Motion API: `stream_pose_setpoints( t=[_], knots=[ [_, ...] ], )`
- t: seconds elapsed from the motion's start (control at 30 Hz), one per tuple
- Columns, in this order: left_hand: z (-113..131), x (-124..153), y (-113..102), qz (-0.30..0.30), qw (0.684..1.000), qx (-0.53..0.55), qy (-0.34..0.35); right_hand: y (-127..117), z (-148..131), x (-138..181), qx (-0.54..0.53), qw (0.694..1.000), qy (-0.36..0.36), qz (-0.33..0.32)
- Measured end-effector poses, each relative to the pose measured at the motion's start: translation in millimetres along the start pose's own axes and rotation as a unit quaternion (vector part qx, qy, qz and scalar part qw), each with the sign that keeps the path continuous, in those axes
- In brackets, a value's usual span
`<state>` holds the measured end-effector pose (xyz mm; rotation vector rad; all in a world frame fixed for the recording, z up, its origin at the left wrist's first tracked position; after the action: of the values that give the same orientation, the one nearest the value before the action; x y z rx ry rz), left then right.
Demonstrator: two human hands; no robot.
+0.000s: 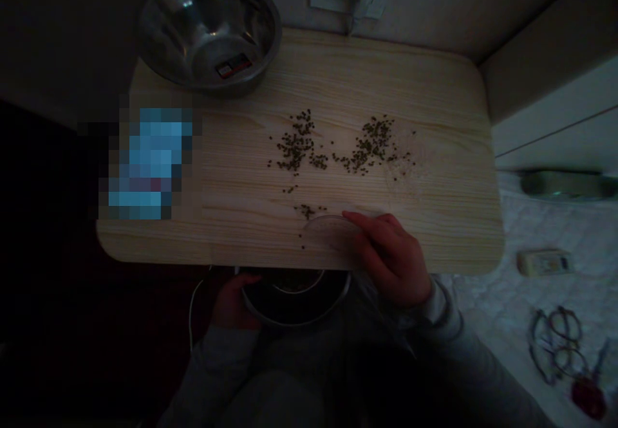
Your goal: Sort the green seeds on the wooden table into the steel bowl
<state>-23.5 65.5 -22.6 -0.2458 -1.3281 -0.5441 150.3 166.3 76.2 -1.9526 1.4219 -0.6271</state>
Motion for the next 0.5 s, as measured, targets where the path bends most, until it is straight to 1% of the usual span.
stream_pose_setpoints(
  t=[0.27, 0.4, 0.5],
  knots=[
    [-1, -1, 2, -0.014, 1.000, 0.006, 0.013, 6, -5, -2, 0.009, 1.000, -0.010, -0.004],
    [-1, 1, 1, 0.009, 1.000, 0.007, 0.004, 10, -8, -1, 0.011, 0.999, -0.029, -0.018],
    [1, 3, 1, 0.018, 1.000, 0.002, 0.012, 12, -9, 1, 0.013, 0.999, -0.040, -0.029]
  ],
)
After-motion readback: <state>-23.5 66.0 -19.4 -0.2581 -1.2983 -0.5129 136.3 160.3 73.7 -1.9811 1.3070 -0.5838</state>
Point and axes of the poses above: each hand's wrist, its own x-axis away from the middle knuckle, its own y-axis out of the palm, z = x × y, the point moved 6 cm from there along -x, towards the middle knuckle, and after that the axes turned 9 degrees about y, right-handed, at the moved point
